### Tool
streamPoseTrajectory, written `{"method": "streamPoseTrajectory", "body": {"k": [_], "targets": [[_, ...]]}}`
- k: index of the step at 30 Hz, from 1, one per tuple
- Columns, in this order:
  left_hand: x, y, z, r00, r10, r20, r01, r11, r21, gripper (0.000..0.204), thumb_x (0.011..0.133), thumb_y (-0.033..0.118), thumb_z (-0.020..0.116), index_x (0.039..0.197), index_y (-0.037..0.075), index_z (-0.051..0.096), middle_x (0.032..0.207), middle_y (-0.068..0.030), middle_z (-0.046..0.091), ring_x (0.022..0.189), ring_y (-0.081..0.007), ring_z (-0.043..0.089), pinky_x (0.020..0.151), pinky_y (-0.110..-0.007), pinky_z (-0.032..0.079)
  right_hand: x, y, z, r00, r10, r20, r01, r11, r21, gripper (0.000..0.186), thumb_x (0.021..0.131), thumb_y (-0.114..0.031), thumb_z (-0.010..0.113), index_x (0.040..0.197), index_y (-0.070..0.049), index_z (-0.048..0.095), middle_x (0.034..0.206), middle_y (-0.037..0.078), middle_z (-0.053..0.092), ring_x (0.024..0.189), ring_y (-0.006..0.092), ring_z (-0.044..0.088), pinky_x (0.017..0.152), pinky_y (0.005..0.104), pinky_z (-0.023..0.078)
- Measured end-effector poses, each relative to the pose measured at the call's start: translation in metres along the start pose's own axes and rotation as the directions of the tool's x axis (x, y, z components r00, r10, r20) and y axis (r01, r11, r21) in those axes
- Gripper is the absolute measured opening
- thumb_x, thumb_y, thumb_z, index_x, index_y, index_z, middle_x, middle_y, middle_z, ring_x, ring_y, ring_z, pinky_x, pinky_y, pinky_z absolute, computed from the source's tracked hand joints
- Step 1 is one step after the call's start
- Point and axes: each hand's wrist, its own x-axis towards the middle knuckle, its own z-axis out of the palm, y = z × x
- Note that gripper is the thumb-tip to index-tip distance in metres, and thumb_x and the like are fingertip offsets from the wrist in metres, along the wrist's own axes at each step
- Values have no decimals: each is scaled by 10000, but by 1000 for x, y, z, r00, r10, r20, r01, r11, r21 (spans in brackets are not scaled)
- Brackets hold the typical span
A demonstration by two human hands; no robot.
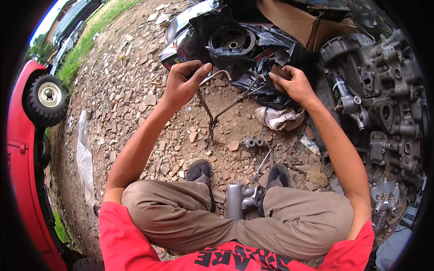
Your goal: The person sits on the ground and handles a large engine block and a turbocharger assembly, rotating and inspecting them by hand. They then pick up a metal rod and bend it with their hands.
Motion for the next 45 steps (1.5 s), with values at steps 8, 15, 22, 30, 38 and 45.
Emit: {"method": "streamPoseTrajectory", "body": {"k": [8,15,22,30,38,45], "targets": [[0,-2,0,999,-10,39,11,1000,-8,369,976,263,654,705,16,613,626,107,418,605,-6,319,508,-241,217,-5,-10,25,991,-124,55,132,975,-177,283,881,-254,763,908,2,643,700,-9,593,595,43,515,529,226,394],[6,-21,-4,992,-91,-89,76,985,-153,368,984,250,639,670,64,588,596,99,421,562,-7,325,499,-235,227,-7,-12,21,996,-90,20,92,965,-247,365,843,-347,767,930,1,700,734,71,704,667,109,657,656,283,502],[16,-47,-31,968,-184,-170,131,950,-283,244,972,251,625,863,33,645,640,61,470,547,-27,386,505,-227,283,-14,-22,34,995,-100,18,101,991,-86,370,845,-334,777,906,19,683,753,60,682,672,84,614,651,268,500],[12,-59,-56,932,-244,-266,89,869,-486,293,991,183,578,714,115,512,597,52,363,499,-74,312,490,-274,250,-23,-48,56,993,-100,57,95,992,79,342,863,-298,780,903,23,670,727,25,638,627,52,560,559,227,451],[9,-57,-60,945,-224,-239,71,852,-518,337,1001,176,560,680,135,466,573,62,329,472,-67,277,483,-264,242,-25,-53,61,995,-82,64,77,994,72,344,859,-309,781,900,15,672,717,13,636,611,50,550,557,235,449],[7,-50,-42,942,-220,-253,115,921,-372,226,977,222,614,803,82,579,601,66,407,507,-47,333,479,-235,247,-5,-22,49,986,-165,-33,165,986,-4,415,866,-366,759,914,36,670,763,67,675,685,100,592,637,277,487]]}}
